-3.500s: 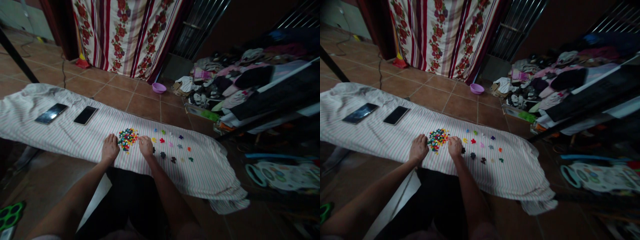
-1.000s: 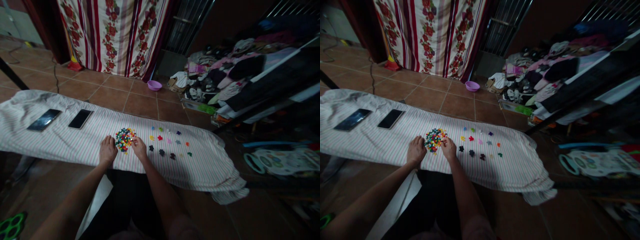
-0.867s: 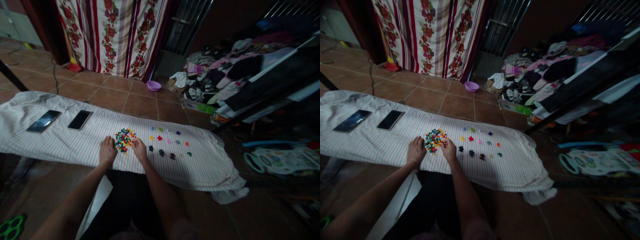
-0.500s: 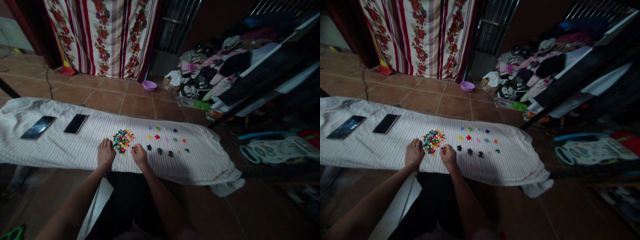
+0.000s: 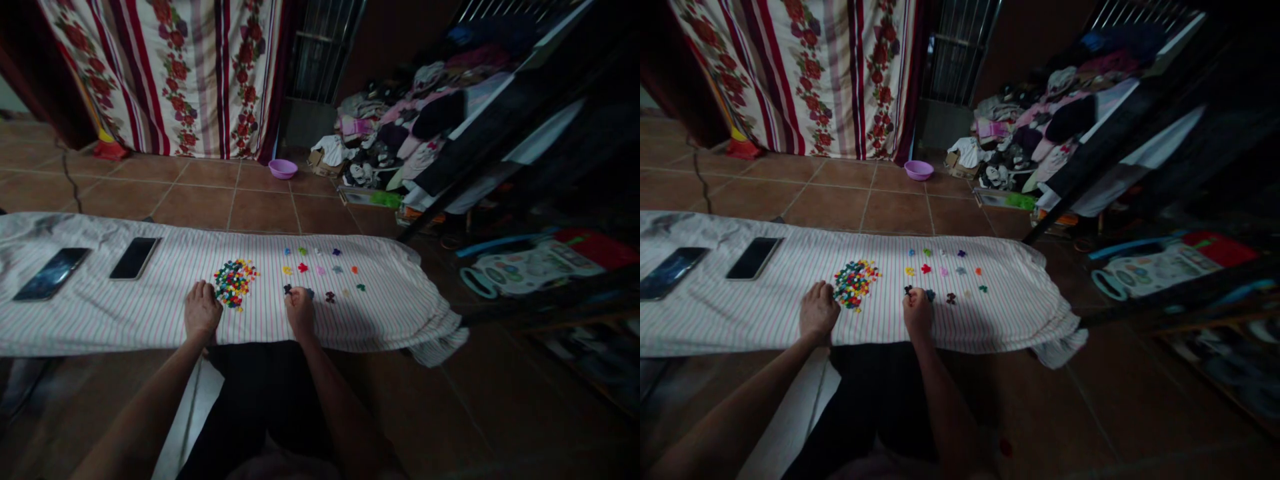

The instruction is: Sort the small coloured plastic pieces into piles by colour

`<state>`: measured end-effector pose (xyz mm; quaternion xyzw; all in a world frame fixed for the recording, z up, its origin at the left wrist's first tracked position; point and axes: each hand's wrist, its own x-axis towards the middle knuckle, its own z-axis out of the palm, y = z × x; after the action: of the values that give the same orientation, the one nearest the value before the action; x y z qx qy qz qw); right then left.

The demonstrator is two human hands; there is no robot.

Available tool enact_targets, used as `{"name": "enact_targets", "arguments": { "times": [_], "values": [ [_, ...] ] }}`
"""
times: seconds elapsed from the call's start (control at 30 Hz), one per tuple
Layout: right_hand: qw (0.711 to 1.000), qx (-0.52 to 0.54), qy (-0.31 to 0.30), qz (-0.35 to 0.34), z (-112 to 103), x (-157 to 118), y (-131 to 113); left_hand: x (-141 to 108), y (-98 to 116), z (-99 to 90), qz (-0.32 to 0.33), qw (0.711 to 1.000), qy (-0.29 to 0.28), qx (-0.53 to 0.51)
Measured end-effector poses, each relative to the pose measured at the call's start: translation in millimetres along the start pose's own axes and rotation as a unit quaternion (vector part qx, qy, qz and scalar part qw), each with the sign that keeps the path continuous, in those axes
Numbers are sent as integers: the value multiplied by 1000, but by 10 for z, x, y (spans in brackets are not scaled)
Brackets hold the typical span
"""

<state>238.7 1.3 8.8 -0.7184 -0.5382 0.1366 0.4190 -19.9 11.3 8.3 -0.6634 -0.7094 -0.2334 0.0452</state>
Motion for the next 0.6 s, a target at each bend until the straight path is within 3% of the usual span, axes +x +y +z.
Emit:
{"name": "enact_targets", "arguments": {
  "times": [0.2, 0.6],
  "values": [
    [999, -4, 22, -43, -51, 114, 66, 1, -16, 19, 8, 1000, 2, 2],
    [992, -56, -26, -107, -41, 132, 47, -5, -39, 50, 12, 1000, 3, 0]
  ]
}}
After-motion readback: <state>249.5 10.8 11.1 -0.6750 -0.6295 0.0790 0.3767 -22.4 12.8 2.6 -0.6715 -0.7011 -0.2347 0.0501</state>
